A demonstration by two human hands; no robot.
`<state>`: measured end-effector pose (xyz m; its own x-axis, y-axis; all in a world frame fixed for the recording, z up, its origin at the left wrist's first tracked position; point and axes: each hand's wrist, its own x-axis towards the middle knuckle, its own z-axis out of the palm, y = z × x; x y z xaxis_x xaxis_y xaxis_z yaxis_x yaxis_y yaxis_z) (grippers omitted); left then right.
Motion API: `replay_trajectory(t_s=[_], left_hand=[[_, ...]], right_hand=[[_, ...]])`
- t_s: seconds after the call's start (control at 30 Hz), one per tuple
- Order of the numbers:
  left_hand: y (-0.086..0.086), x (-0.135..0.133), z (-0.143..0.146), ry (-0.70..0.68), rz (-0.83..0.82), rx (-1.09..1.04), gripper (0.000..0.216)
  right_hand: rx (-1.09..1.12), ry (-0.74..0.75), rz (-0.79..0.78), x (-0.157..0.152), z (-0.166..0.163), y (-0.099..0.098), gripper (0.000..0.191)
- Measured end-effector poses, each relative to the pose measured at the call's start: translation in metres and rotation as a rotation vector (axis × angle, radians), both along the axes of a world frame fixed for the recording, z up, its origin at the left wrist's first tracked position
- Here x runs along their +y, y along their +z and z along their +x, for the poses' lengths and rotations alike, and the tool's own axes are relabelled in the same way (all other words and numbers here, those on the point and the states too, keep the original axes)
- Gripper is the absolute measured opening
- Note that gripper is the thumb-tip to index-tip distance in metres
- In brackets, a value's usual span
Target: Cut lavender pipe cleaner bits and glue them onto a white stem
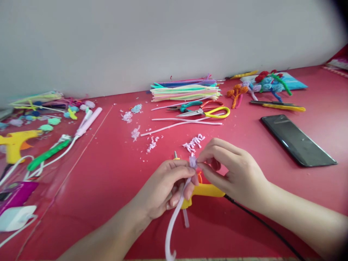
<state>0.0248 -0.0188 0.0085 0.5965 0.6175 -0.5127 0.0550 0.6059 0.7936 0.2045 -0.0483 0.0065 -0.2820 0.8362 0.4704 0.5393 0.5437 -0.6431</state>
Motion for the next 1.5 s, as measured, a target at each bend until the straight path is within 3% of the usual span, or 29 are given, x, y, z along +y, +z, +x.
replay_trajectory(t_s=[1.5], left_hand=[[-0.0006, -0.001, -0.0006, -0.001, 0.033, -0.022, 0.025]], right_hand=[[0.032, -0.012, -0.034, -0.0011, -0.0006, 0.0002, 0.008]])
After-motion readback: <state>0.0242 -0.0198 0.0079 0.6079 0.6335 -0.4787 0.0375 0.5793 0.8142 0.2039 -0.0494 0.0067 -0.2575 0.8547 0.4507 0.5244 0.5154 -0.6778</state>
